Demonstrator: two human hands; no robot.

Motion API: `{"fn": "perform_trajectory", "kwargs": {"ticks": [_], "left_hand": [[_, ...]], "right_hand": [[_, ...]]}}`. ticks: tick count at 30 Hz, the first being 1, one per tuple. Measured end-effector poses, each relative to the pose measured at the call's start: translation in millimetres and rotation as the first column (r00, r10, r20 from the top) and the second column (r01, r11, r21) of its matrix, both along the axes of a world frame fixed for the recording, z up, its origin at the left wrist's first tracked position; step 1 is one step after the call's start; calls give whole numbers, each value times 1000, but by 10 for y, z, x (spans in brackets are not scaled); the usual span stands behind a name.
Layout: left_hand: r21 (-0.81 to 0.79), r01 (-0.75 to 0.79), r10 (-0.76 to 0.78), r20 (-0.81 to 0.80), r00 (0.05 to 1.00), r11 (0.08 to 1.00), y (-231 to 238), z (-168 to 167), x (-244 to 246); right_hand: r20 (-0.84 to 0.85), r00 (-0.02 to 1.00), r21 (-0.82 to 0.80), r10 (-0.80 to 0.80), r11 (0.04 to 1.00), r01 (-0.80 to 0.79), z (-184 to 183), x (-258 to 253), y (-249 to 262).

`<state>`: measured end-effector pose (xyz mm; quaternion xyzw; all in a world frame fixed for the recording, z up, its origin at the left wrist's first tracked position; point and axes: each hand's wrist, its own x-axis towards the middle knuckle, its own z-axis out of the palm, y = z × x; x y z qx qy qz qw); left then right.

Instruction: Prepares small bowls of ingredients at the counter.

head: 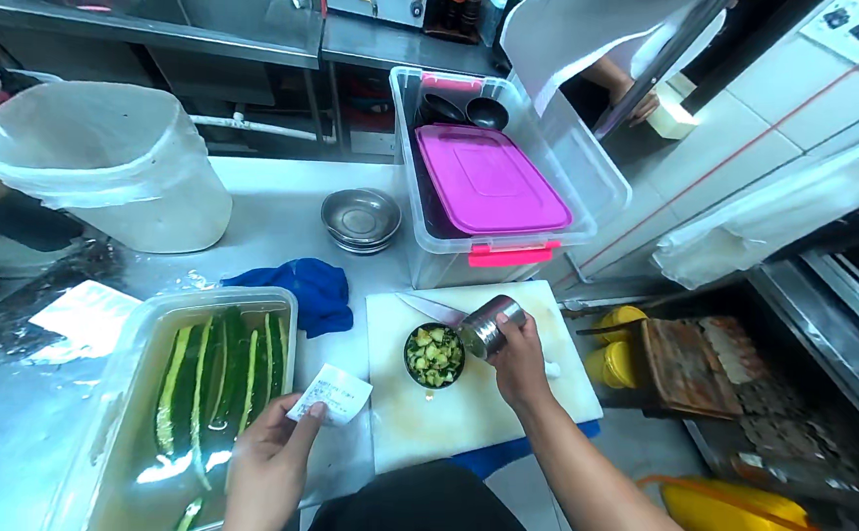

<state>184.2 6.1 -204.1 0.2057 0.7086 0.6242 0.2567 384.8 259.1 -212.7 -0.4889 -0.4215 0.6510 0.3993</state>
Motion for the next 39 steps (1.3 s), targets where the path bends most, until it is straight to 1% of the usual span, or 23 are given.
{"fn": "perform_trajectory", "kwargs": {"ticks": [3, 9, 11, 14, 16, 19, 21, 25, 27, 28, 30, 32, 36, 38, 39], "left_hand": [[17, 3, -3, -5, 1000, 1000, 12, 20, 1], [45, -4, 5, -6, 1000, 999, -9, 14, -5], [35, -9, 9, -4, 1000, 999, -21, 10, 6], [36, -9, 9, -3, 1000, 999, -24, 19, 12], [38, -17, 17, -3, 1000, 999, -38, 20, 26], [38, -28, 28, -9, 1000, 999, -66, 9, 23], [24, -31, 31, -3, 1000, 999, -77, 2, 28], [-1, -7, 7, 2, 1000, 1000, -49, 22, 62], [7, -8, 8, -3, 1000, 1000, -34, 28, 67], [14, -6, 6, -9, 1000, 1000, -29, 31, 61], [30, -4, 5, -14, 1000, 1000, -26, 29, 57], [30, -10, 11, -14, 1000, 999, -41, 30, 50], [17, -23, 23, 1, 1000, 1000, -81, 17, 48], [8, -24, 24, 7, 1000, 1000, -91, 5, 54], [6, -22, 22, 6, 1000, 1000, -85, 5, 56]], "right_hand": [[-25, 999, 21, -30, 999, 31, 8, -6, 21], [-56, 998, 25, 33, 999, -32, 32, -61, -56], [-42, 995, 17, 86, 996, -86, 1, -77, -101], [-50, 996, 7, 69, 998, -68, -36, -111, -121], [-37, 994, -15, 104, 994, -104, -41, -86, -118], [-30, 995, -11, 91, 996, -91, -14, -49, -116], [-24, 993, -20, 118, 993, -118, 6, -46, -98], [-57, 991, 46, 121, 992, -118, 13, -195, -121], [-32, 986, 79, 167, 983, -164, -19, -289, -107], [-23, 988, 92, 155, 984, -152, -40, -331, -94], [-17, 991, 82, 133, 988, -131, -65, -384, -41], [-2, 987, 55, 160, 986, -160, -76, -407, -18], [-18, 986, 33, 163, 986, -162, -64, -434, -16], [-9, 983, 42, 185, 982, -184, -52, -457, -57], [-18, 986, 55, 167, 985, -166, -57, -472, -64]]}}
